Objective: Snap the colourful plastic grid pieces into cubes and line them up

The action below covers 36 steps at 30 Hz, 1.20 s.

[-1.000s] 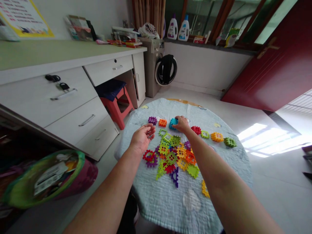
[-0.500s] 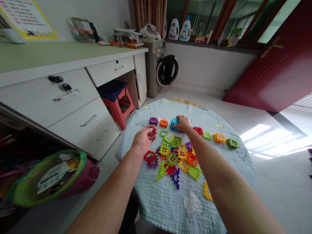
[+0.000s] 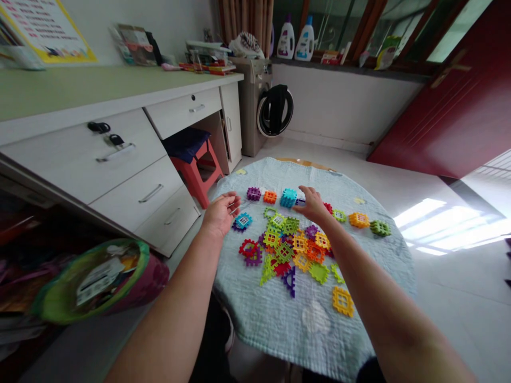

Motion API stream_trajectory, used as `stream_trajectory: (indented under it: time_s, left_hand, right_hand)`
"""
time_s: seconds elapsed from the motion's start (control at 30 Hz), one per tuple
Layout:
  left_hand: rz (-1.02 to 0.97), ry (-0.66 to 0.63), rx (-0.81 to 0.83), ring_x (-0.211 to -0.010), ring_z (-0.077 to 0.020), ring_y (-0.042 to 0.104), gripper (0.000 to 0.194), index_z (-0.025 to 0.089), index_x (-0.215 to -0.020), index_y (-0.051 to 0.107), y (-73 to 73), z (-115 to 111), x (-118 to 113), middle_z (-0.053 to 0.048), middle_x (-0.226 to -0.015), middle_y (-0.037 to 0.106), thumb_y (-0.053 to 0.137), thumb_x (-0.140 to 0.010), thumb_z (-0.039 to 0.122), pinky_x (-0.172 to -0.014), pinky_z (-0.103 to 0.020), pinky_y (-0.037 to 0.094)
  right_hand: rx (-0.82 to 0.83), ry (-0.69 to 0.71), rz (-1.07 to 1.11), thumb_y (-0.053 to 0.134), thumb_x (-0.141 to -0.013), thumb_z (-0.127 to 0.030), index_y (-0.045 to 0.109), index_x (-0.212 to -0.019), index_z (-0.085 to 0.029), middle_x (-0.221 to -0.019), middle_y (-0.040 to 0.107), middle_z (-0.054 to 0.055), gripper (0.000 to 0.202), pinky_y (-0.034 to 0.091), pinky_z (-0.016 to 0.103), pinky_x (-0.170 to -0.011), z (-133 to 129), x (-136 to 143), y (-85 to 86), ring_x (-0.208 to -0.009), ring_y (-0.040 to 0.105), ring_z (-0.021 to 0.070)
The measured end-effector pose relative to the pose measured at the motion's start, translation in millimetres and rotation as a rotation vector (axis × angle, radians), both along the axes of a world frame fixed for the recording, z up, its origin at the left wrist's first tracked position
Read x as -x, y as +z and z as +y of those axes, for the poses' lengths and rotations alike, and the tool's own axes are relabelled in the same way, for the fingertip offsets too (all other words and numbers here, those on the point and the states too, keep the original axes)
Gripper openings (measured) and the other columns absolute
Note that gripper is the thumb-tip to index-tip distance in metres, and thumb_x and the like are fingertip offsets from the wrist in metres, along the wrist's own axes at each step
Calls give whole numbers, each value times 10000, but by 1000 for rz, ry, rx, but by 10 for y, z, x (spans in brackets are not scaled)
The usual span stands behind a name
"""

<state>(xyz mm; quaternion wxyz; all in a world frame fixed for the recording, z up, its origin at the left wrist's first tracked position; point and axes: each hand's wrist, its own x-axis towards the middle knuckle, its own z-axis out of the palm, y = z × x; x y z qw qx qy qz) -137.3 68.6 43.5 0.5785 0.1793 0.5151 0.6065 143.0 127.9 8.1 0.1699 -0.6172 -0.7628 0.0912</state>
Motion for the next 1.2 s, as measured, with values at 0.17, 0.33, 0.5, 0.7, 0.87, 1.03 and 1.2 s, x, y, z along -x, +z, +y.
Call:
stream_trajectory:
  time_s: [0.17, 0.33, 0.5, 0.7, 0.87, 1.03, 1.2]
  left_hand:
    - [153, -74, -66, -692, -103, 610, 182, 160, -842, 640, 8, -56, 66, -33, -826, 669, 605, -669, 116, -609, -215, 439]
    - [300, -232, -112, -666, -109, 590, 178, 162, -823, 665, -69, -163, -118, -48, -819, 675, 651, -649, 130, -576, -201, 414]
    - [773, -543, -277, -776, -170, 608, 149, 196, -775, 684, -305, -268, -468, -41, -818, 669, 644, -652, 124, -765, -281, 471]
    - [1430, -1043, -529, -1237, -283, 458, 420, 227, -1013, 668, -600, -446, -774, -101, -1288, 553, 609, -635, 52, -1077, -403, 320]
    - [1463, -1098, -521, -1231, -268, 466, 527, 221, -1136, 614, -638, -420, -794, -98, -1272, 566, 603, -634, 61, -1076, -378, 325]
    - [1464, -1070, -559, -1275, -336, 397, 526, 226, -1111, 635, -611, -423, -848, -111, -1303, 538, 738, -595, 238, -1100, -438, 268]
    - [1486, -911, -629, -1364, -337, 285, 570, 187, -1234, 564, -691, -432, -1045, -153, -1425, 422, 687, -708, 367, -1144, -449, 164]
  right_hand:
    - [73, 111, -21, 656, -736, -309, 546, -1226, -225, -1243, 509, 107, 509, 371, 430, -982, -904, -202, 213, -1145, 479, 275]
    - [276, 153, -22, 667, -750, -281, 552, -1226, -204, -1219, 553, 121, 496, 394, 402, -948, -1863, -224, 302, -1116, 509, 265]
    - [472, 173, -67, 665, -756, -284, 570, -1212, -178, -1172, 589, 131, 477, 388, 393, -938, -2375, -152, 181, -1075, 533, 271]
    - [456, 153, -60, 624, -760, -213, 574, -1186, -150, -1119, 622, 131, 434, 408, 335, -888, -2261, -196, -82, -1019, 577, 241]
    - [436, 150, 16, 611, -762, -193, 591, -1128, -161, -1063, 654, 108, 367, 422, 298, -833, -2118, -248, -169, -938, 609, 209]
    - [420, 169, 32, 592, -774, -199, 587, -1115, -149, -1011, 666, 98, 344, 420, 293, -808, -2058, -233, -156, -909, 606, 205]
    - [431, 180, 7, 578, -785, -205, 585, -1130, -147, -1048, 659, 105, 350, 417, 305, -834, -2048, -192, -117, -972, 601, 222]
